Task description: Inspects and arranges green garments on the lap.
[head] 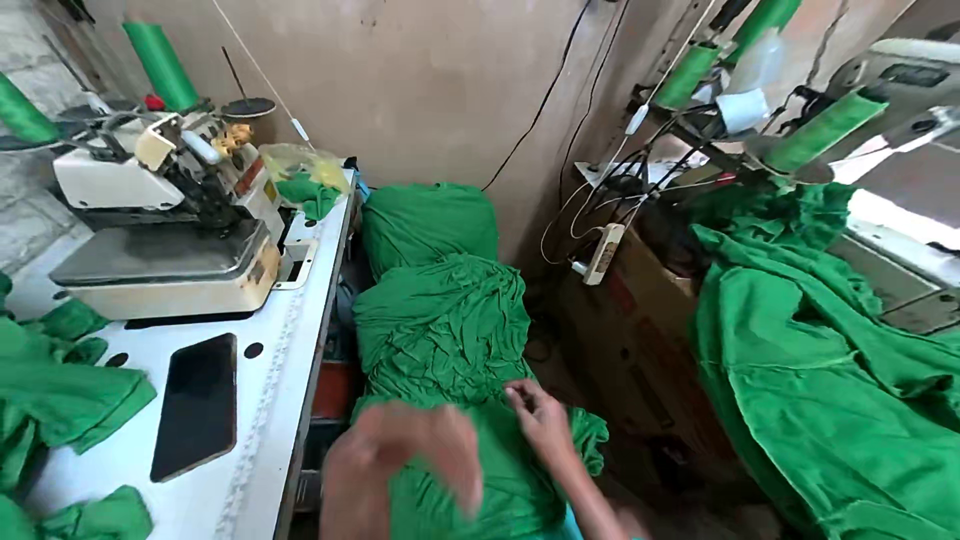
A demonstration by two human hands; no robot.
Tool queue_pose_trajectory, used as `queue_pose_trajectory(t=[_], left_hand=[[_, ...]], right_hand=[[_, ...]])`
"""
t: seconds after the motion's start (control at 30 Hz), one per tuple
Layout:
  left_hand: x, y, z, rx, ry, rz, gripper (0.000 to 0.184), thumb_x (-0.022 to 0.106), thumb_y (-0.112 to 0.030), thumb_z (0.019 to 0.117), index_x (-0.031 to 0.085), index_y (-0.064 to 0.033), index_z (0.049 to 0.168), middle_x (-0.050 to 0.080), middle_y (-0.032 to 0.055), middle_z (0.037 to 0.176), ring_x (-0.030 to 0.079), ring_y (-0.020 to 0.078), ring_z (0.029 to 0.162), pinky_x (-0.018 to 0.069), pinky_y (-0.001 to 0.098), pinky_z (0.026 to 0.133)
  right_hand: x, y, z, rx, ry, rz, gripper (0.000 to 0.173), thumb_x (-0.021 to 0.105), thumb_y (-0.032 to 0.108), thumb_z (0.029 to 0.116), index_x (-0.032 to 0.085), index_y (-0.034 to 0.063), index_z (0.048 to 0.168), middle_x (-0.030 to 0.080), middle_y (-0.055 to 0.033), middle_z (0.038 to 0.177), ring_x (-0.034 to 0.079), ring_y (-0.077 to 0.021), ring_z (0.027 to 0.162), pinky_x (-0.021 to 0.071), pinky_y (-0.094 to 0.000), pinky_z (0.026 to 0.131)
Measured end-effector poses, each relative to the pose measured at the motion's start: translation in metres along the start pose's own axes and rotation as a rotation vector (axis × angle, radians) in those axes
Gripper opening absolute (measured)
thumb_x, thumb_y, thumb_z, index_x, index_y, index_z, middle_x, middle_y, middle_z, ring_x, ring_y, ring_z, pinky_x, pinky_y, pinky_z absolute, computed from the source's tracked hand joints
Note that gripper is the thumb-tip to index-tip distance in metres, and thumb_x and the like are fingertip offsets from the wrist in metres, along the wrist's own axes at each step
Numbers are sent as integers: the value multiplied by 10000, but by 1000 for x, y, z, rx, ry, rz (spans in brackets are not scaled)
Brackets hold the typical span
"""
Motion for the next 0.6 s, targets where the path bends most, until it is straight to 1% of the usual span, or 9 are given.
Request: queue_pose_trajectory(t=[0.07,0.1,0.17,0.2,0.3,0.4,0.5,0.57,0.6], left_hand=[[-57,76,5,-211,-173,286,512,494,-522,1032,659,-114,1293,726,40,1189,664,153,1130,521,365,1018],[-86,110,-2,-371,-275,537,536,522,-434,1035,547,-51,1410,656,92,1324,583,192,1267,443,408,1107],[-132,162,-21,-757,-344,1090,851,658,-508,941,335,-58,1587,435,139,1581,315,291,1516,142,569,1249],[-150,179,-28,-875,-344,1277,991,698,-584,889,276,-57,1614,343,163,1638,207,356,1556,31,656,1233],[-192,217,-54,-1069,-383,1423,1187,725,-695,806,180,-44,1635,263,197,1667,119,430,1563,-57,715,1192],[-216,253,-85,-1251,-389,1346,1271,804,-665,745,136,-67,1646,201,196,1686,76,458,1560,2,735,1188],[-214,262,-89,-1317,-399,1373,1109,832,-542,775,282,-64,1610,333,211,1623,224,472,1515,268,684,1160],[-206,266,-82,-1394,-284,1425,907,769,-494,854,410,-29,1545,466,207,1540,329,448,1474,321,640,1143],[-200,268,-79,-1437,-212,1443,779,729,-482,893,505,-13,1472,518,199,1495,371,425,1456,343,617,1138]], right_hand=[[44,-34,3,100,139,-180,348,558,239,1048,656,46,1320,689,-188,1245,697,-353,1082,545,-565,957],[66,-52,0,160,224,-258,358,557,257,1046,654,75,1338,661,-181,1307,684,-359,1118,537,-572,974],[92,-69,-9,217,315,-395,327,566,233,1035,673,104,1316,619,-166,1371,692,-358,1098,557,-558,934],[94,-68,-9,218,331,-418,311,573,211,1030,679,106,1302,619,-165,1375,693,-360,1098,560,-558,926],[73,-62,7,245,297,-211,290,514,174,1057,699,58,1249,685,-163,1265,665,-327,1164,506,-534,1024],[35,-59,44,248,112,-74,330,463,189,1087,665,23,1289,685,-181,1255,656,-320,1182,493,-518,1053],[20,-86,79,357,-50,-43,574,547,344,1064,437,8,1516,567,-227,1435,581,-384,1295,453,-552,1099],[36,-118,88,470,-20,-51,858,632,489,993,275,-5,1597,454,-277,1532,530,-428,1348,426,-578,1119],[47,-132,88,501,24,-82,879,669,482,970,292,-20,1586,418,-297,1547,528,-446,1343,438,-581,1108]])
Point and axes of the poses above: each hand's wrist, its own z-axis towards the middle knuckle, its own x-axis out of the palm, y = z × x, the point moved 10 cm from there along z, towards the middle knuckle
